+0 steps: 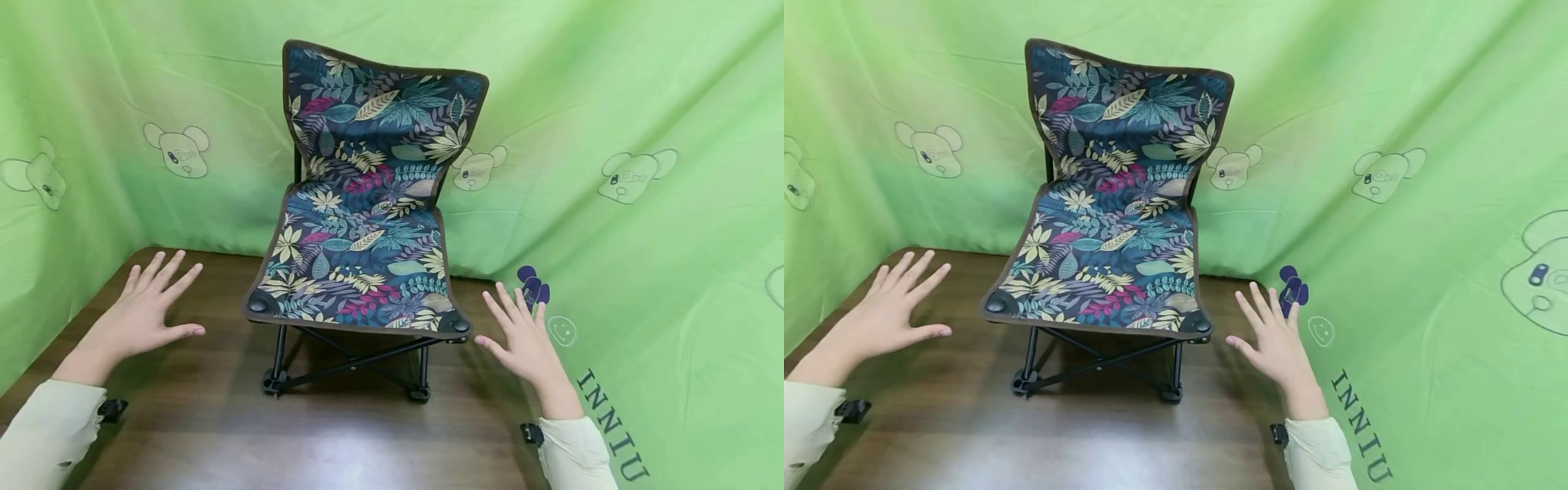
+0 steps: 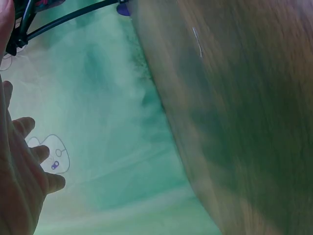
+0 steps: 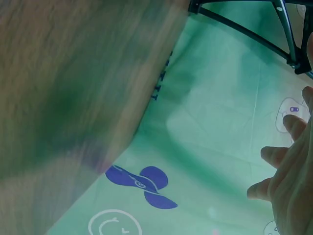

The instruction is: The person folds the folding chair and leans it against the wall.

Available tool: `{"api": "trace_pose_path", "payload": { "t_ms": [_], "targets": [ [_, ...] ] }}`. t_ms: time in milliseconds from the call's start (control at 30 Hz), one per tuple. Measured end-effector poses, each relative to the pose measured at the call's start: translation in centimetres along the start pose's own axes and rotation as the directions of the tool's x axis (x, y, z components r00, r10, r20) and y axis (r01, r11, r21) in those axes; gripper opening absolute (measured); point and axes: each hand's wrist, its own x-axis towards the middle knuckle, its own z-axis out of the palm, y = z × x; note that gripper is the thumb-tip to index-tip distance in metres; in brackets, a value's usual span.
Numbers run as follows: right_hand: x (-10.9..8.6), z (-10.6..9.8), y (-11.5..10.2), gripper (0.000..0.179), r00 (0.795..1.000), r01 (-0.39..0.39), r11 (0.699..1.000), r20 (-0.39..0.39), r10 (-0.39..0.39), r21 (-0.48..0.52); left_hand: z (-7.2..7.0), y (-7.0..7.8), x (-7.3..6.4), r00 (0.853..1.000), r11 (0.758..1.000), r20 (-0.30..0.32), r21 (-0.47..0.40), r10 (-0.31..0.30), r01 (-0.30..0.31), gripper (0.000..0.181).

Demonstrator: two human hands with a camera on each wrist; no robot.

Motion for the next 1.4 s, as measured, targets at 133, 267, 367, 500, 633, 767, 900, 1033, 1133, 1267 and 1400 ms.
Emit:
{"api": "trace_pose_path", "payload": {
  "t_ms": [133,267,367,500,633,767,900,1033,1133,1267,1400],
  "targets": [
    [-0.2,0.2,-0.3,0.093,1.000,-0.004,0.999,-0.023,0.005,0.044,-0.2,0.1,-0.1,0.999,0.998,-0.037,-0.055,0.006,-0.008,0.116],
    [-0.3,0.0,-0.5,0.095,0.998,0.020,0.998,-0.059,-0.016,0.060,-0.4,0.5,0.0,0.994,0.989,-0.101,-0.140,0.030,-0.044,0.118],
    [-0.2,-0.3,-0.7,0.095,0.995,0.049,0.997,-0.091,-0.043,0.061,-0.2,0.8,0.1,0.984,0.976,-0.168,-0.196,0.056,-0.089,0.122],
    [-0.1,-0.7,-1.0,0.095,0.989,0.078,0.995,-0.127,-0.069,0.069,0.2,1.2,0.1,0.968,0.965,-0.239,-0.227,0.076,-0.132,0.124],
    [0.0,-1.0,-1.2,0.096,0.985,0.093,0.992,-0.151,-0.079,0.083,0.1,1.9,0.2,0.964,0.964,-0.257,-0.235,0.063,-0.126,0.124],
    [0.0,-1.2,-1.5,0.098,0.983,0.092,0.991,-0.166,-0.075,0.100,0.0,2.6,0.2,0.963,0.960,-0.267,-0.255,0.047,-0.117,0.125],
    [0.1,-1.7,-1.8,0.100,0.981,0.103,0.989,-0.178,-0.083,0.106,0.0,3.0,0.4,0.949,0.954,-0.308,-0.262,0.064,-0.149,0.122],
    [0.2,-2.0,-2.3,0.098,0.973,0.128,0.985,-0.206,-0.102,0.116,0.0,3.3,0.5,0.929,0.944,-0.356,-0.259,0.103,-0.204,0.115],
    [0.3,-2.2,-2.6,0.094,0.963,0.152,0.981,-0.240,-0.120,0.120,0.0,3.7,0.6,0.906,0.936,-0.404,-0.255,0.125,-0.243,0.110],
    [0.3,-2.4,-3.1,0.093,0.947,0.193,0.974,-0.282,-0.153,0.119,-0.2,4.5,0.9,0.848,0.920,-0.494,-0.208,0.193,-0.331,0.102],
    [0.4,-2.7,-3.6,0.090,0.920,0.247,0.962,-0.342,-0.194,0.119,-0.9,5.4,1.6,0.776,0.897,-0.578,-0.163,0.252,-0.412,0.095]
  ]
}}
